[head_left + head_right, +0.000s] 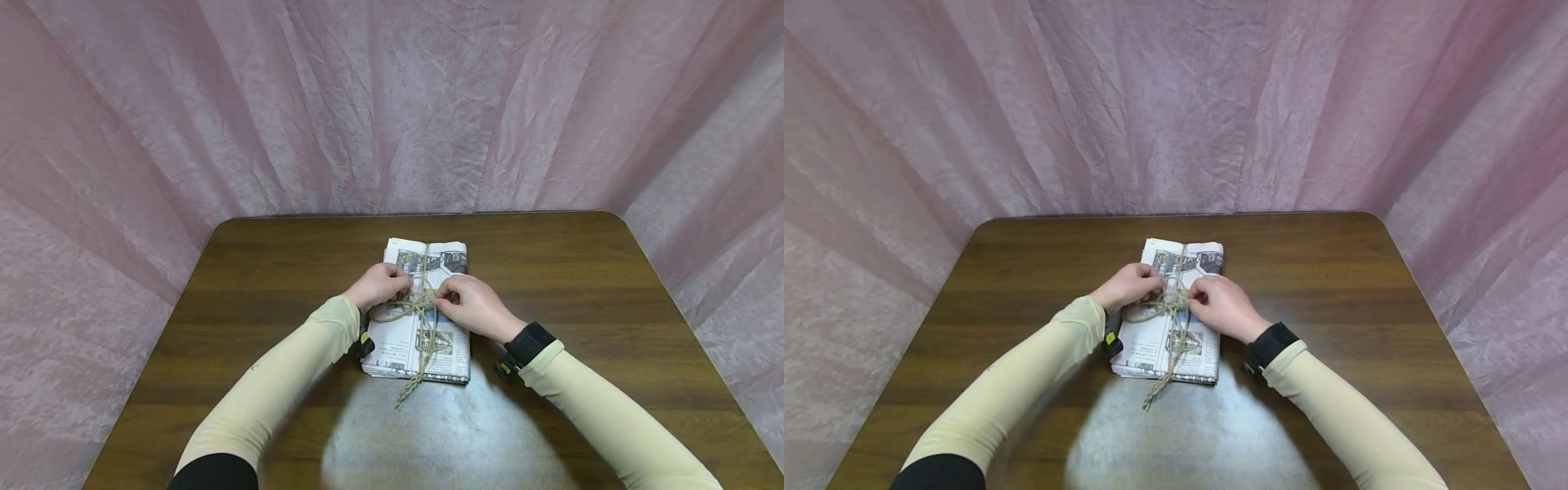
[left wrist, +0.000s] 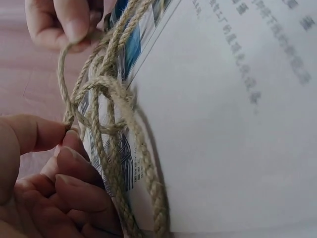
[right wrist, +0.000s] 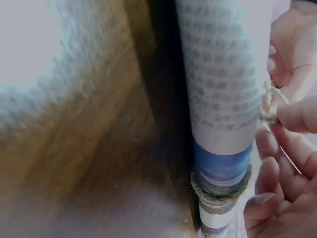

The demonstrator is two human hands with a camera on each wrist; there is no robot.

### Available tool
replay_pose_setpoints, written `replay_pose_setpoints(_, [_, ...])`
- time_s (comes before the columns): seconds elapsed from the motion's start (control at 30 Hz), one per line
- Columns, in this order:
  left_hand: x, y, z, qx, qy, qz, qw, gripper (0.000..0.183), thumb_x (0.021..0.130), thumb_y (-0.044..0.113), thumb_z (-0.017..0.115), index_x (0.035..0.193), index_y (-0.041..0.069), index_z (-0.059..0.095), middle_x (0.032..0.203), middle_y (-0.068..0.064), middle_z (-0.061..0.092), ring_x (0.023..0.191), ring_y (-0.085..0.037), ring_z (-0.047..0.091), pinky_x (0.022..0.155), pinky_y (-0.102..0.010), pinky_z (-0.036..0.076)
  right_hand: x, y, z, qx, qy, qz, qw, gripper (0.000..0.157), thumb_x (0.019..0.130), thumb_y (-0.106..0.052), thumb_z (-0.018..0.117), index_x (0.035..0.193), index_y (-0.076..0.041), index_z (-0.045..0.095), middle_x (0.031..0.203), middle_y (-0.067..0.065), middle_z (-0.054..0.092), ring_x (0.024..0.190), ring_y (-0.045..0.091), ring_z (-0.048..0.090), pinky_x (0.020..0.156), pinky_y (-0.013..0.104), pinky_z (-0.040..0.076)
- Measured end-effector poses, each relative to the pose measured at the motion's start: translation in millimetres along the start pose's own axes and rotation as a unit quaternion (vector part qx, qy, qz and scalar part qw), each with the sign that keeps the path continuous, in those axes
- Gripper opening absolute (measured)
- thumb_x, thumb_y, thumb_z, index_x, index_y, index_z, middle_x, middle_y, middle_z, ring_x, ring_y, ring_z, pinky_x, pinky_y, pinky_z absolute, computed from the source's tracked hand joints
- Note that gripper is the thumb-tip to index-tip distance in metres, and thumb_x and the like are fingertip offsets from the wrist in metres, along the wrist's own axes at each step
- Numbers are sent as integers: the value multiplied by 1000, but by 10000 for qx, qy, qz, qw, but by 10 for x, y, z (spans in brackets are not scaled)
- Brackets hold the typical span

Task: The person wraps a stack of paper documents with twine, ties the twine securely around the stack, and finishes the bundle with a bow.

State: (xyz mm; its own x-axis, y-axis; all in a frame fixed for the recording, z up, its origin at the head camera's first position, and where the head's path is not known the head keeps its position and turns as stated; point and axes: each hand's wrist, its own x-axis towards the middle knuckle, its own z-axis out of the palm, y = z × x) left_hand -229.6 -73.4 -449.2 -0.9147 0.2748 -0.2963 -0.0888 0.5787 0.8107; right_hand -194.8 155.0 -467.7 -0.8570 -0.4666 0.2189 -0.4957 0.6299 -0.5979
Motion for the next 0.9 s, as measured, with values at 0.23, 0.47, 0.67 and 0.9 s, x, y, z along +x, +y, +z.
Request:
replay_pose_setpoints(0.23, [27,-15,24,-27,201,113,9997,22,96,26,60,90,5,66,83,-5,60,71,-17,51,63,-28,42,-143,0,-53,186,-452,-269,9984,5,91,-24,71,87,-26,72,84,-14,62,78,9,55,70,33,47])
replay_pose_setpoints(0.47, [51,-51,73,261,211,334,9989,22,97,28,61,96,8,69,92,-3,64,80,-18,56,69,-29,46,-43,64,-108,251,-82,55,9996,16,98,-29,64,97,-19,75,89,-9,65,78,11,56,70,34,47])
replay_pose_setpoints(0.67, [21,-27,69,411,103,486,9979,23,99,27,60,101,7,70,95,-4,64,82,-19,56,72,-31,47,211,57,-138,299,308,345,9985,19,100,-25,60,110,-14,73,99,-2,66,75,16,53,67,35,44])
replay_pose_setpoints(0.9, [-6,-13,57,498,-17,617,9969,22,100,27,58,101,8,70,96,-4,62,80,-20,54,70,-32,45,442,39,-95,-298,-350,-135,9989,20,98,-21,63,113,-15,74,106,-2,66,86,16,59,73,35,48])
